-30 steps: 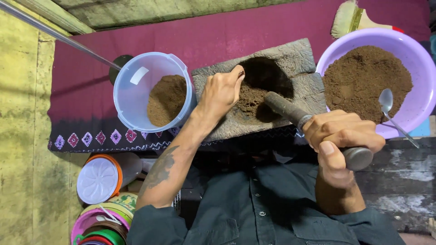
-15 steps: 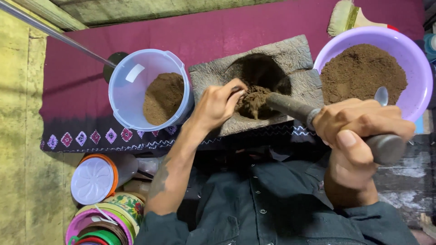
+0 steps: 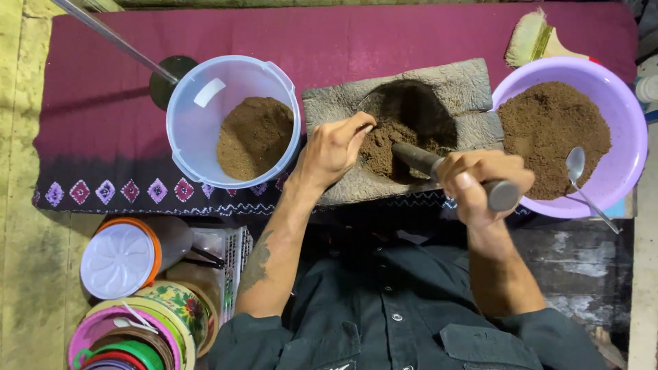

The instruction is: Grinding a brown granular substance in a stone mortar using a wooden pestle and a metal spoon to ensure even consistency.

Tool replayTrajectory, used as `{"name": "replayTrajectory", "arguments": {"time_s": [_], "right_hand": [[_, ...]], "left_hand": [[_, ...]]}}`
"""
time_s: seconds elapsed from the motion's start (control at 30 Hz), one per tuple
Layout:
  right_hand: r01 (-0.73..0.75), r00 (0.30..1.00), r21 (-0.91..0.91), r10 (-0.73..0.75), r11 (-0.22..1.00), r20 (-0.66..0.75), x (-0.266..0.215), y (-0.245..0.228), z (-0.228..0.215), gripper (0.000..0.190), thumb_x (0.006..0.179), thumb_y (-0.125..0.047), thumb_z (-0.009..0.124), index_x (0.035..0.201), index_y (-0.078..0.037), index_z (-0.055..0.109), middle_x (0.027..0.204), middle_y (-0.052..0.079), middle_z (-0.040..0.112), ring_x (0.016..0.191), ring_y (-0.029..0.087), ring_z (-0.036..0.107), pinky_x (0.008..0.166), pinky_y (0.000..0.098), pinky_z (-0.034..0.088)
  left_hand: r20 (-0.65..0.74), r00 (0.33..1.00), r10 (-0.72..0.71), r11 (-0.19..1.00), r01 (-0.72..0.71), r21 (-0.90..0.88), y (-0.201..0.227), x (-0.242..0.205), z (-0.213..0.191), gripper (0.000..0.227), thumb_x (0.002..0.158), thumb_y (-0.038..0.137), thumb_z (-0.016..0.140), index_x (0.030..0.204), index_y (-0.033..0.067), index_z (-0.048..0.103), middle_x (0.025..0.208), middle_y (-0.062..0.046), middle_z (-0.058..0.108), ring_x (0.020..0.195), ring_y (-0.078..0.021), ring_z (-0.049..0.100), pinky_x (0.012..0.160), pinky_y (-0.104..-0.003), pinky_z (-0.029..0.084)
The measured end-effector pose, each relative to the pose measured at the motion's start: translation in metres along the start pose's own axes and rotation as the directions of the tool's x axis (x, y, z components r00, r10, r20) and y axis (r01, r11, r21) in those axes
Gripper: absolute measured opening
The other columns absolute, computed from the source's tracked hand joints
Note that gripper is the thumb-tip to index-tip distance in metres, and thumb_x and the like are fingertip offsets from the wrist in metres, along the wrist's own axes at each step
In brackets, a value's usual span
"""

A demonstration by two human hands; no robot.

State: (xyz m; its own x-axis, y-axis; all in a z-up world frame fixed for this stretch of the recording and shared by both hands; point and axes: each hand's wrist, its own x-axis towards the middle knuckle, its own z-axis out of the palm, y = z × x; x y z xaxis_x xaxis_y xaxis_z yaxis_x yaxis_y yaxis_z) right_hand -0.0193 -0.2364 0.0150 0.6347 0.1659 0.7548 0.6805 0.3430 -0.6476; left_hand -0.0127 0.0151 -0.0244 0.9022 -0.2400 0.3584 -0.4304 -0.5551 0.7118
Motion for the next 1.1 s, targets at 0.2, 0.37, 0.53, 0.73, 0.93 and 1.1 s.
{"name": "replayTrajectory", "arguments": {"time_s": [0.2, 0.37, 0.53, 0.73, 0.93, 1.1], "right_hand": [[-0.085, 0.981, 0.003, 0.083, 0.996, 0.174, 0.037, -0.049, -0.033, 0.02, 0.094, -0.003, 0.046, 0.107, -0.018, 0.049, 0.053, -0.008, 0.04, 0.038, 0.006, 0.035, 0.034, 0.0242, 0.034], [-0.296, 0.953, -0.148, 0.303, 0.944, 0.028, 0.024, -0.08, -0.002, 0.014, 0.084, -0.007, 0.051, 0.086, -0.02, 0.044, 0.079, -0.004, 0.052, 0.071, 0.009, 0.052, 0.069, 0.0261, 0.051], [-0.272, 0.959, -0.041, 0.275, 0.961, 0.068, 0.037, -0.053, 0.046, 0.024, 0.083, -0.007, 0.051, 0.061, -0.01, 0.04, 0.052, 0.001, 0.041, 0.045, 0.013, 0.035, 0.048, 0.027, 0.039], [-0.319, 0.944, -0.062, 0.323, 0.946, 0.071, 0.038, -0.067, 0.031, 0.024, 0.08, -0.003, 0.05, 0.058, -0.01, 0.045, 0.05, -0.001, 0.044, 0.043, 0.009, 0.035, 0.046, 0.0251, 0.038], [-0.173, 0.955, -0.067, 0.184, 0.983, 0.232, 0.062, -0.091, 0.012, 0.019, 0.076, -0.009, 0.044, 0.062, -0.02, 0.038, 0.041, -0.007, 0.038, 0.032, 0.005, 0.034, 0.032, 0.0224, 0.037], [-0.131, 0.98, -0.06, 0.139, 0.99, 0.145, 0.033, -0.038, 0.051, 0.038, 0.083, -0.001, 0.061, 0.049, -0.008, 0.044, 0.04, 0.008, 0.039, 0.03, 0.023, 0.04, 0.033, 0.0326, 0.032]], "left_hand": [[-0.124, 0.992, -0.013, 1.0, 0.013, -0.006, 0.001, 0.001, 0.006, 0.02, 0.096, -0.001, 0.067, 0.114, 0.0091, 0.067, 0.074, -0.005, 0.074, 0.047, -0.0093, 0.055, 0.039, -0.024, 0.045], [-0.102, 0.994, -0.033, 0.999, 0.034, 0.005, 0.008, 0.002, 0.001, 0.022, 0.095, -0.002, 0.067, 0.114, 0.0091, 0.066, 0.065, -0.003, 0.069, 0.045, -0.0099, 0.054, 0.038, -0.025, 0.043], [-0.101, 0.994, -0.04, 0.999, 0.041, 0.015, 0.002, 0.001, 0.006, 0.018, 0.098, 0.001, 0.066, 0.114, 0.0095, 0.067, 0.062, -0.001, 0.064, 0.045, -0.0086, 0.051, 0.036, -0.022, 0.041], [-0.093, 0.994, -0.064, 0.998, 0.064, -0.001, 0.011, 0.005, -0.004, 0.014, 0.099, 0.004, 0.064, 0.112, 0.008, 0.068, 0.068, -0.003, 0.072, 0.041, -0.0082, 0.05, 0.033, -0.024, 0.037], [-0.113, 0.993, -0.02, 1.0, 0.018, -0.017, 0.01, 0.004, -0.003, 0.019, 0.097, 0.001, 0.067, 0.113, 0.0093, 0.068, 0.061, -0.001, 0.066, 0.043, -0.0086, 0.047, 0.038, -0.027, 0.036], [0.007, 0.997, -0.081, 0.995, 0.081, -0.058, 0.006, 0.001, -0.007, 0.02, 0.11, 0.017, 0.049, 0.12, 0.0167, 0.066, 0.075, -0.009, 0.071, 0.057, -0.0209, 0.067, 0.057, -0.031, 0.056]]}}
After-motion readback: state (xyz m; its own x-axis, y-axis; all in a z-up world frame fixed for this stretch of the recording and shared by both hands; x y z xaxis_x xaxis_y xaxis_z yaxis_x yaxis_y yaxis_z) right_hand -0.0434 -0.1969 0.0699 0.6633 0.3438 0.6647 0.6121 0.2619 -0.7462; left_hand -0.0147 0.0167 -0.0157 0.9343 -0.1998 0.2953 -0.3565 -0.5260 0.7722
